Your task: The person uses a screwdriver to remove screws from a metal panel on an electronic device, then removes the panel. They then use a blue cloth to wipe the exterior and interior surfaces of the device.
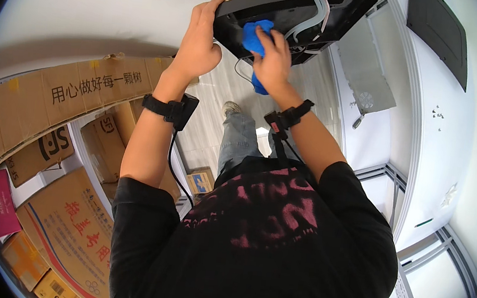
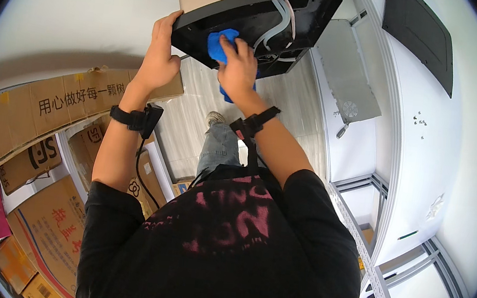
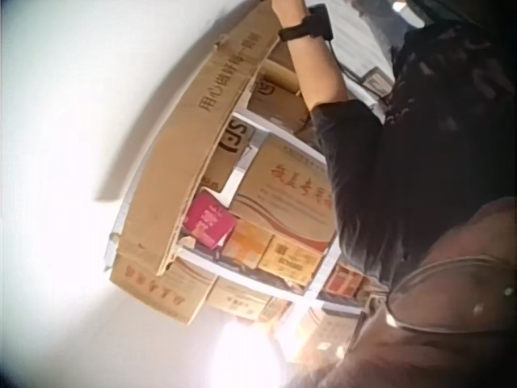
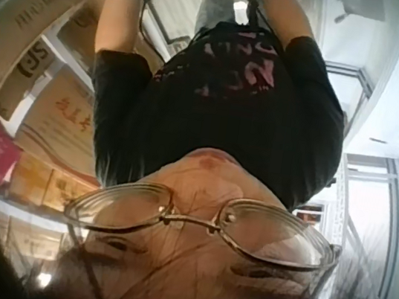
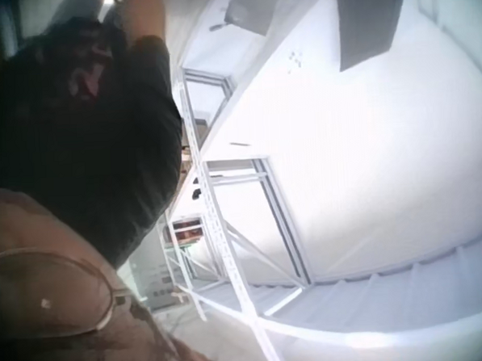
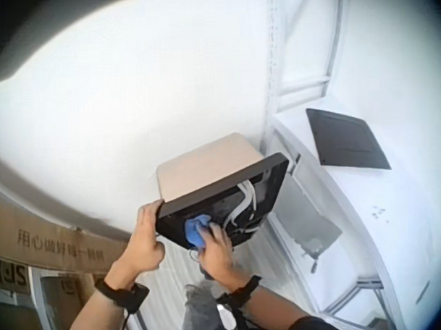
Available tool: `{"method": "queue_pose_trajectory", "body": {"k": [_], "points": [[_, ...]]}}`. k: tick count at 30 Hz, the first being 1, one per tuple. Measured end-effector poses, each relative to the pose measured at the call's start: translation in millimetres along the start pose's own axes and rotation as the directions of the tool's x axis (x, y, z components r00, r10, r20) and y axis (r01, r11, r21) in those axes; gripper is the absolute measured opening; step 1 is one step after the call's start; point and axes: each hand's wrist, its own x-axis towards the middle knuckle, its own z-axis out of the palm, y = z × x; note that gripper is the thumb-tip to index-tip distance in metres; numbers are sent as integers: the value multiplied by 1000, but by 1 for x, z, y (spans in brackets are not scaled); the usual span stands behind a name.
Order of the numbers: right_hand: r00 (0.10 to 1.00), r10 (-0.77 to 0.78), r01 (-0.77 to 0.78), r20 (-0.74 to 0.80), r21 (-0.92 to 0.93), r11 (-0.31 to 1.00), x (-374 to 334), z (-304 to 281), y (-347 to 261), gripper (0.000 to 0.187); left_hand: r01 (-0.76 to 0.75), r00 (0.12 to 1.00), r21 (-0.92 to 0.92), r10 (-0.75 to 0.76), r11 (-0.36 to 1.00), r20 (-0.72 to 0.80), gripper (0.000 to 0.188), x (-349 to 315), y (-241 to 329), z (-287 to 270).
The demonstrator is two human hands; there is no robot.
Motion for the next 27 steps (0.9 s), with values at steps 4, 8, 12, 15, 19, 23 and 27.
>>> {"method": "queue_pose_trajectory", "body": {"k": [4,8,12,15,19,23,27], "points": [[991,-115,114,68,21,993,-4,18,-29,59,-1,1000,-6,1,1000,-13,83,-1,-3,0],[988,-134,138,81,-48,989,-6,23,-27,59,12,1000,-51,-12,999,6,84,-4,-5,-3],[984,-91,113,153,-139,984,-18,36,8,59,14,1000,-73,-13,997,5,82,-5,-2,-1],[964,20,47,264,-247,968,-29,42,41,62,-32,999,-56,31,998,-30,82,-3,-5,1],[975,26,33,220,-260,965,-32,19,68,67,-7,995,-148,-8,989,-101,83,-14,-12,9],[987,2,23,161,-154,988,-30,-1,65,66,191,960,-486,-266,853,-90,82,-32,-33,28],[993,-16,30,113,-117,993,-31,1,52,66,390,897,-520,-442,760,27,71,-58,-85,73]]}}
